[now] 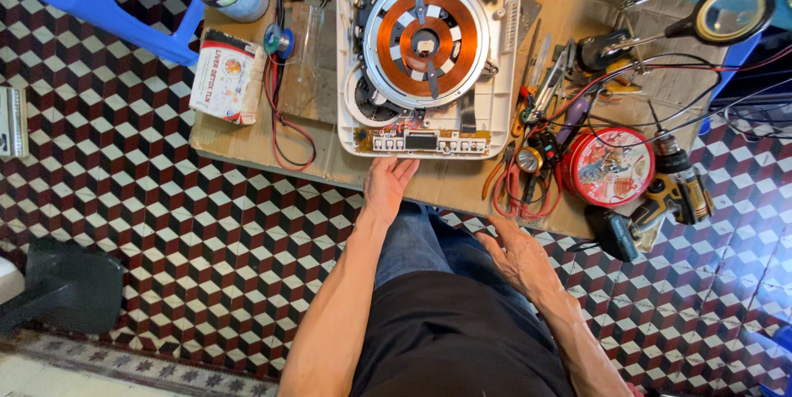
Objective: The person uses a power drill to remove screws from the bottom of a white induction cooktop, then opens the casing to reveal the internal components. They wipe the interior with a tissue and inspect the copper coil and circuit board.
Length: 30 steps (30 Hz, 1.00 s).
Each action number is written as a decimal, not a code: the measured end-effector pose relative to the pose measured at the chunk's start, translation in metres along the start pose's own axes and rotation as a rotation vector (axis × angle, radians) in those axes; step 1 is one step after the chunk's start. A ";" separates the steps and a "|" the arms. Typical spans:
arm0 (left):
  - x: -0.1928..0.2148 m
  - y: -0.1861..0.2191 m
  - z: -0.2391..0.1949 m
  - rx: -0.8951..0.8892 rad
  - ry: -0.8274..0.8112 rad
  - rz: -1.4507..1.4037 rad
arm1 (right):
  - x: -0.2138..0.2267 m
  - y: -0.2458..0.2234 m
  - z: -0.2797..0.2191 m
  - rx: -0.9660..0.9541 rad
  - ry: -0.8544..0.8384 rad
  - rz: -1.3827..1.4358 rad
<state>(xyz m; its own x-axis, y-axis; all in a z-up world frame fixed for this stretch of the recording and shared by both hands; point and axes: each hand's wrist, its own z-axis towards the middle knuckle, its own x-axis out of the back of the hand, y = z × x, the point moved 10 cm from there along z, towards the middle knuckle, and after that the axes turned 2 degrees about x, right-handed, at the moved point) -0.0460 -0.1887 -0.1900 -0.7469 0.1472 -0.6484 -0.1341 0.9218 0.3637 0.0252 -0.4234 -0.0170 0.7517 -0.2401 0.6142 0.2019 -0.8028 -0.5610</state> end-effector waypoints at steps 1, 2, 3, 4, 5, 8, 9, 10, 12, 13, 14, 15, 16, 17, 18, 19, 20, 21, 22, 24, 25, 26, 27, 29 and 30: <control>0.001 0.002 -0.002 -0.002 0.006 0.000 | -0.003 0.005 0.000 -0.057 -0.028 -0.001; -0.003 -0.001 -0.001 0.007 0.001 -0.001 | -0.001 0.013 -0.001 -0.123 -0.044 -0.005; -0.004 0.003 -0.003 -0.002 0.004 0.006 | 0.003 0.007 0.000 -0.050 -0.002 0.000; -0.007 0.003 -0.004 -0.002 0.000 0.013 | 0.008 0.003 0.000 0.015 0.048 0.000; -0.010 0.002 -0.005 -0.001 0.001 0.026 | 0.016 0.002 -0.002 0.080 0.097 -0.002; -0.013 0.012 -0.010 -0.013 -0.025 0.051 | 0.025 -0.003 -0.005 0.211 0.173 0.032; -0.010 0.013 -0.012 -0.010 -0.014 0.064 | 0.024 0.002 -0.006 0.184 0.167 0.024; -0.009 0.012 -0.010 -0.010 -0.004 0.078 | 0.026 0.007 -0.006 0.159 0.162 0.019; -0.006 0.008 -0.005 -0.006 0.014 0.097 | 0.035 0.015 -0.008 0.123 0.168 0.021; -0.005 0.006 0.000 -0.002 0.021 0.102 | 0.040 0.017 -0.011 0.112 0.180 0.029; -0.001 0.007 0.002 -0.004 0.035 0.106 | 0.043 0.017 -0.012 0.106 0.184 0.039; 0.001 0.008 0.007 0.006 0.035 0.104 | 0.053 0.013 -0.011 0.148 0.244 0.062; 0.004 0.006 0.007 0.023 0.041 0.103 | 0.062 0.010 -0.014 0.183 0.300 0.088; 0.008 0.005 0.008 0.040 0.047 0.102 | 0.069 0.007 -0.016 0.217 0.355 0.113; 0.009 0.002 0.006 0.053 0.028 0.179 | 0.068 0.020 -0.017 0.111 0.339 0.126; 0.009 -0.001 0.002 0.065 0.009 0.255 | 0.066 0.032 -0.019 0.005 0.322 0.139; 0.006 0.001 -0.001 0.066 -0.011 0.327 | 0.066 0.043 -0.018 -0.089 0.302 0.152; 0.007 -0.005 -0.007 0.117 0.011 0.406 | 0.070 0.050 -0.020 -0.135 0.323 0.184; 0.010 -0.008 -0.018 0.156 0.046 0.480 | 0.073 0.053 -0.021 -0.169 0.333 0.215; 0.005 -0.012 -0.034 0.205 0.086 0.583 | 0.078 0.051 -0.021 -0.199 0.340 0.214; -0.001 -0.016 -0.042 0.215 0.090 0.613 | 0.082 0.046 -0.020 -0.195 0.339 0.181; -0.009 -0.023 -0.051 0.230 0.095 0.643 | 0.086 0.042 -0.019 -0.196 0.339 0.147; -0.028 -0.027 -0.054 0.221 0.016 0.567 | 0.095 0.026 -0.014 -0.065 0.387 0.180; -0.073 -0.038 -0.057 0.209 -0.148 0.413 | 0.109 -0.009 -0.010 0.193 0.479 0.241; -0.094 -0.044 -0.057 0.208 -0.182 0.443 | 0.110 -0.026 -0.009 0.295 0.480 0.225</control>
<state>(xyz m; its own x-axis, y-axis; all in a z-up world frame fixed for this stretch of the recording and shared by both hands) -0.0073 -0.2632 -0.1071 -0.5748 0.5822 -0.5750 0.3151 0.8060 0.5011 0.0973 -0.4335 0.0700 0.4428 -0.6607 0.6061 0.2878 -0.5354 -0.7940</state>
